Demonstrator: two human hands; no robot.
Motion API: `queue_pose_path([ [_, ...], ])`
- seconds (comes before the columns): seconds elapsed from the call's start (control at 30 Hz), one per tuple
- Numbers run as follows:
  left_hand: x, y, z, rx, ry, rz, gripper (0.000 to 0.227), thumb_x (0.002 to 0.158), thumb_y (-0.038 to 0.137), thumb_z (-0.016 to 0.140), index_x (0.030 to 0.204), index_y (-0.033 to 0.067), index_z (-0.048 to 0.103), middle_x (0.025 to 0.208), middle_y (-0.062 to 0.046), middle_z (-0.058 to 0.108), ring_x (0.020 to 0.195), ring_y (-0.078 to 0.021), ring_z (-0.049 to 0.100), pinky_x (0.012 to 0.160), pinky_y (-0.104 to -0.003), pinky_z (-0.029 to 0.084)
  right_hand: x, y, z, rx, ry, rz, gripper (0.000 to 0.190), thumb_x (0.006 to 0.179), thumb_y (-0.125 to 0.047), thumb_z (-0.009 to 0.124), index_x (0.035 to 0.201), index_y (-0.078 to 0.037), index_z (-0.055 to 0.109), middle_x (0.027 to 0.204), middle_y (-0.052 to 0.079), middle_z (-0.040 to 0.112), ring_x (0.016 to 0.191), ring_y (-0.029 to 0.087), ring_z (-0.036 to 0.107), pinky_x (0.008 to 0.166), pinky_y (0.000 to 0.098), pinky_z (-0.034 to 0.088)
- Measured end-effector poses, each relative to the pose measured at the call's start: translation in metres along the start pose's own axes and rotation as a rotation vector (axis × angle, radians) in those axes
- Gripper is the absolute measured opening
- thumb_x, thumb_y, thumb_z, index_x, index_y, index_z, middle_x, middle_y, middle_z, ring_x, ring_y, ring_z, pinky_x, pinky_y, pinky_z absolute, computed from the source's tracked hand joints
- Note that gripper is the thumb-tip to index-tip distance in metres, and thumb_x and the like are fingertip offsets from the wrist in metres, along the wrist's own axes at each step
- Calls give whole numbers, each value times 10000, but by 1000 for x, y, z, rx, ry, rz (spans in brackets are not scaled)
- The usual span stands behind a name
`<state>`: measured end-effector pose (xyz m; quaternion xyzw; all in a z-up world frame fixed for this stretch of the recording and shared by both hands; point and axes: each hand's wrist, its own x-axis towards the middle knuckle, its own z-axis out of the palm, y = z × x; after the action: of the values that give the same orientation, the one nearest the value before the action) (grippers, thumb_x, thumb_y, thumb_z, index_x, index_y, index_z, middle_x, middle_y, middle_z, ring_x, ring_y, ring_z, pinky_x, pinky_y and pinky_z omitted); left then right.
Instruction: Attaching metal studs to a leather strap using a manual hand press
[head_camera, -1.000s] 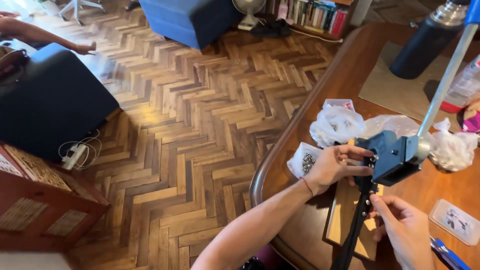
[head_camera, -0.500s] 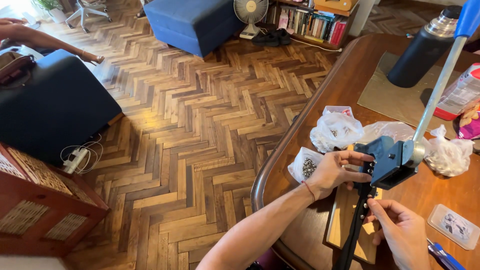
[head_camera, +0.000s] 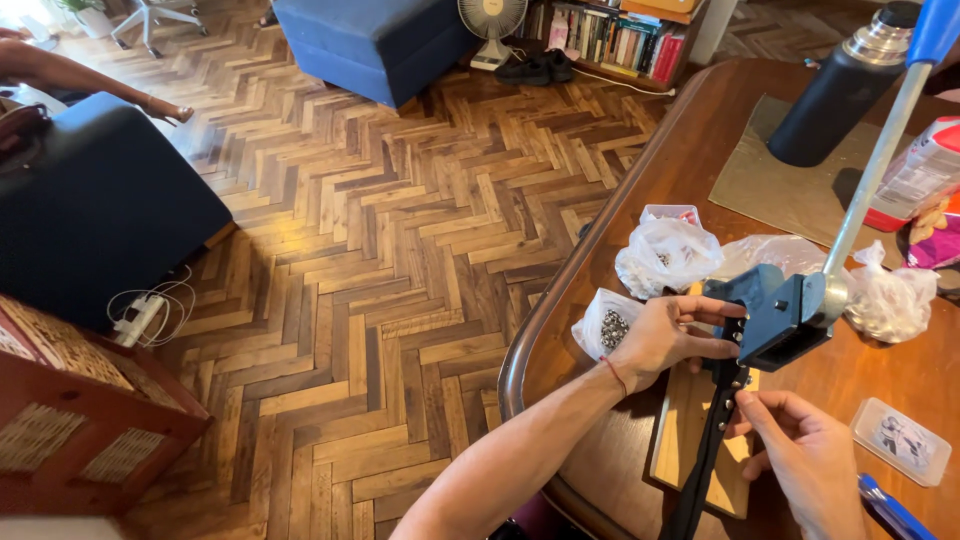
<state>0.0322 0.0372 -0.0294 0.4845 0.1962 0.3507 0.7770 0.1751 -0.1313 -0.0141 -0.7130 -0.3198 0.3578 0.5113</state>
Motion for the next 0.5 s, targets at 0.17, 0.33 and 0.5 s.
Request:
queue_pose_path([
  [0.17,4,-2,-1,55,2,-3,486,932,193,928,1397,98,829,1160,-44,810,826,-44,733,514,-182,554,4,-16,-17,-142,35,-3,143,1171,-52,765,1255,63,781,1042,221,811,867,313,788,454,436,533],
  [0.33,14,-23,-9,33,-14,23,407,1001,154,866,1401,82,833,932,26,836,716,22,690,475,-182,577,29,-69,-66,-669,200,-291,117,1229,-239,780,1290,-179,860,1076,57,867,836,244,810,812,375,596],
  [0.5,11,-11,-5,86,-9,36,370,1018,160,851,1381,84,845,884,18,790,775,5,698,473,-178,568,87,-171,-72,-338,174,-746,118,1406,-8,554,1463,-16,657,1385,148,778,1261,219,745,1028,363,580],
])
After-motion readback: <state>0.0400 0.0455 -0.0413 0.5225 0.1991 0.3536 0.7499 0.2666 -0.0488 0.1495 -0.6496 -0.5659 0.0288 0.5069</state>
